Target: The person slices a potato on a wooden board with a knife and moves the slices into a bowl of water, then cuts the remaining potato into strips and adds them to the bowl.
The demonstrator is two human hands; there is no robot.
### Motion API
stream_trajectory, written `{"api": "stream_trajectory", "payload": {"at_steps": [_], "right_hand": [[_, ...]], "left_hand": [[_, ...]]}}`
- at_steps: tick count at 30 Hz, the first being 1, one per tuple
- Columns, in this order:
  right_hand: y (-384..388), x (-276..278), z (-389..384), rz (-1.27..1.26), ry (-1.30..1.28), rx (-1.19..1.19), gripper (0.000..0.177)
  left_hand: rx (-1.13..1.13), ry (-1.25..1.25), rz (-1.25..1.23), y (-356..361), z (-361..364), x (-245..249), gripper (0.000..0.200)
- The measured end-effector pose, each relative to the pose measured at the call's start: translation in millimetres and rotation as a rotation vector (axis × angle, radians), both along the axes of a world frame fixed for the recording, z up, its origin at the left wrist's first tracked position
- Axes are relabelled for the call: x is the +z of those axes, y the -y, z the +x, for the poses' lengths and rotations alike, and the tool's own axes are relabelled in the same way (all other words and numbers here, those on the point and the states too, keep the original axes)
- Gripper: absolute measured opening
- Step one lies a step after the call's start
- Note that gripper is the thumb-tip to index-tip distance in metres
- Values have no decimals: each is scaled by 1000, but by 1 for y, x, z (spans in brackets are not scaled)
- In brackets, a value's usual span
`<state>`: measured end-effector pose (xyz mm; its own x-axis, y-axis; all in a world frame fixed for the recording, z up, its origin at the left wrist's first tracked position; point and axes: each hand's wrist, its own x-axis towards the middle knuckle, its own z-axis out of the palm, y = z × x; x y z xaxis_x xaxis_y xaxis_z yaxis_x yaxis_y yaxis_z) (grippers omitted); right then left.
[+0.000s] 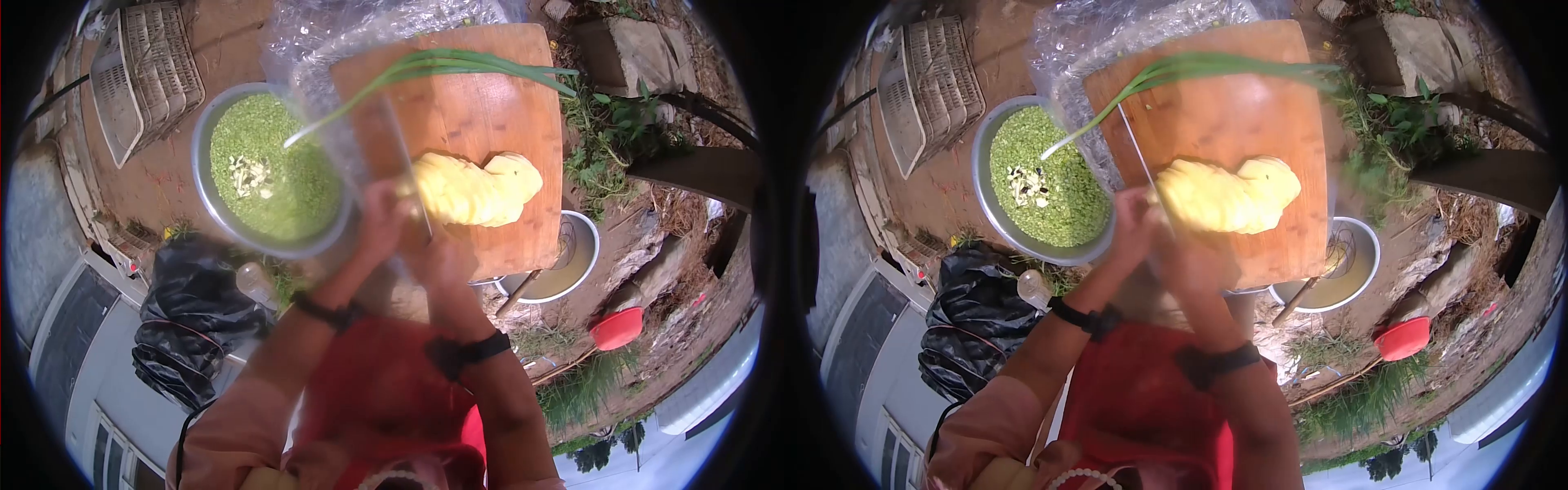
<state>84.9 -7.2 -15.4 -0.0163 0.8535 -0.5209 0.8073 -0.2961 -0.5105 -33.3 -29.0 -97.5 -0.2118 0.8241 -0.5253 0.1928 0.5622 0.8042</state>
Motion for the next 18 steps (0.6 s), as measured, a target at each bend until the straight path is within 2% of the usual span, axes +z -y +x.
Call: {"api": "stream_trajectory", "payload": {"at_steps": [3, 6, 7, 9, 10, 12, 13, 15, 18], "right_hand": [[19, 16, 34, 84, -153, -66, 21], [30, 67, 88, 27, -52, -126, 24], [31, 72, 107, 45, -3, -178, 28], [20, 65, 141, 164, 238, -95, 34], [20, 50, 156, 179, 379, -49, 36], [13, 18, 171, 66, 495, 19, 39], [8, 5, 174, 18, 549, 48, 41], [8, -8, 169, 130, 489, 93, 42], [12, -6, 159, 163, 441, 132, 41]], "left_hand": [[73, 46, -59, -3, 11, 3, 43], [-280, -451, 306, -7, 15, 14, 51], [-336, -502, 478, -14, 18, 20, 55], [-440, -612, 828, -33, 26, 27, 63], [-564, -658, 807, -40, 31, 27, 67], [-818, -759, 748, -49, 38, 23, 76], [-767, -753, 752, -51, 39, 20, 76], [-672, -733, 755, -52, 44, 17, 76], [-516, -715, 510, -52, 58, 26, 72]]}}
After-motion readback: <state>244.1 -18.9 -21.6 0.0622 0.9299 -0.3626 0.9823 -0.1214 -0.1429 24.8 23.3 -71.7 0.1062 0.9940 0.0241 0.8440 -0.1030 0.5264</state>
